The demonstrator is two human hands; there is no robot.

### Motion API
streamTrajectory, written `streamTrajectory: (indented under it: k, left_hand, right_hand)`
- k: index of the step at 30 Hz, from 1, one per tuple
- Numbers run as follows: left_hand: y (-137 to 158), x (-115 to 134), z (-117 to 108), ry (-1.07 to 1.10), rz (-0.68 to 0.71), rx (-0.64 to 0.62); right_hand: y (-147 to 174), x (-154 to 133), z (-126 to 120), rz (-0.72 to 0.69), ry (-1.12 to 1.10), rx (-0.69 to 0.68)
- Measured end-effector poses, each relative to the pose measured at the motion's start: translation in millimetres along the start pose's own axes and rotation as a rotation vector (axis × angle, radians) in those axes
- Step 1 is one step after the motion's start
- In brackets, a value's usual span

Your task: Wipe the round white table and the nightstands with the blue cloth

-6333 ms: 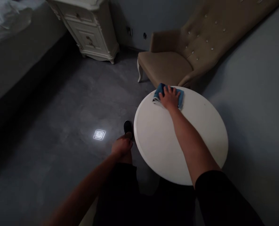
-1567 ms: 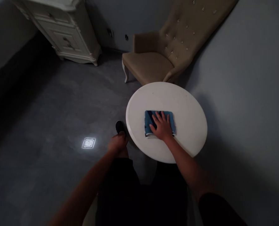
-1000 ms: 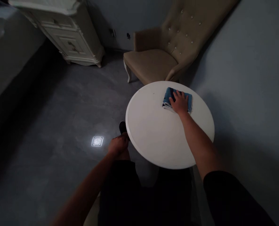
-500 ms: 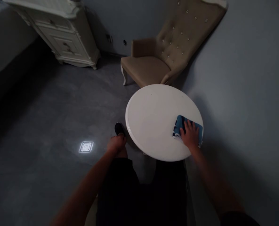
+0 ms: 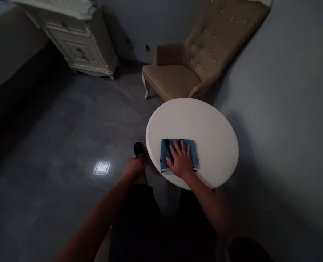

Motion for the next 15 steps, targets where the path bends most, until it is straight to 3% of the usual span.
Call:
streamTrajectory:
  k: [4,8,12,15]
  left_hand:
    - [-3.4,2.4,-0.5,-0.026,-0.014,0.018]
    - [-6.6,3.5,-2.6,-0.017,-0.019,0.008]
    - [-7.2,4.6,-9.5,-0.016,-0.051,-0.019]
    - [-7.1,6.1,-15.3,-0.023,-0.065,-0.025]
  right_hand:
    - [-67.9,-20.9,4.4,-0.05,-0.041,-0.03]
    - [-142.7,-21.4,3.7,-0.043,-0.073,0.0]
    - [-210.9,-0.2,-3.6,0.019,-0.035,0.011]
    - [-249.7,34.0,-12.0,0.081,-0.008,0.042]
Point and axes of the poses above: each hand's wrist, its own y-axis away from the middle knuckle, its own z-axis out of the palm, x = y × z, the point moved 1 cm from there along -y, towards the middle knuckle, and after that the axes turned 11 degrees about z, right-handed, at the moved point
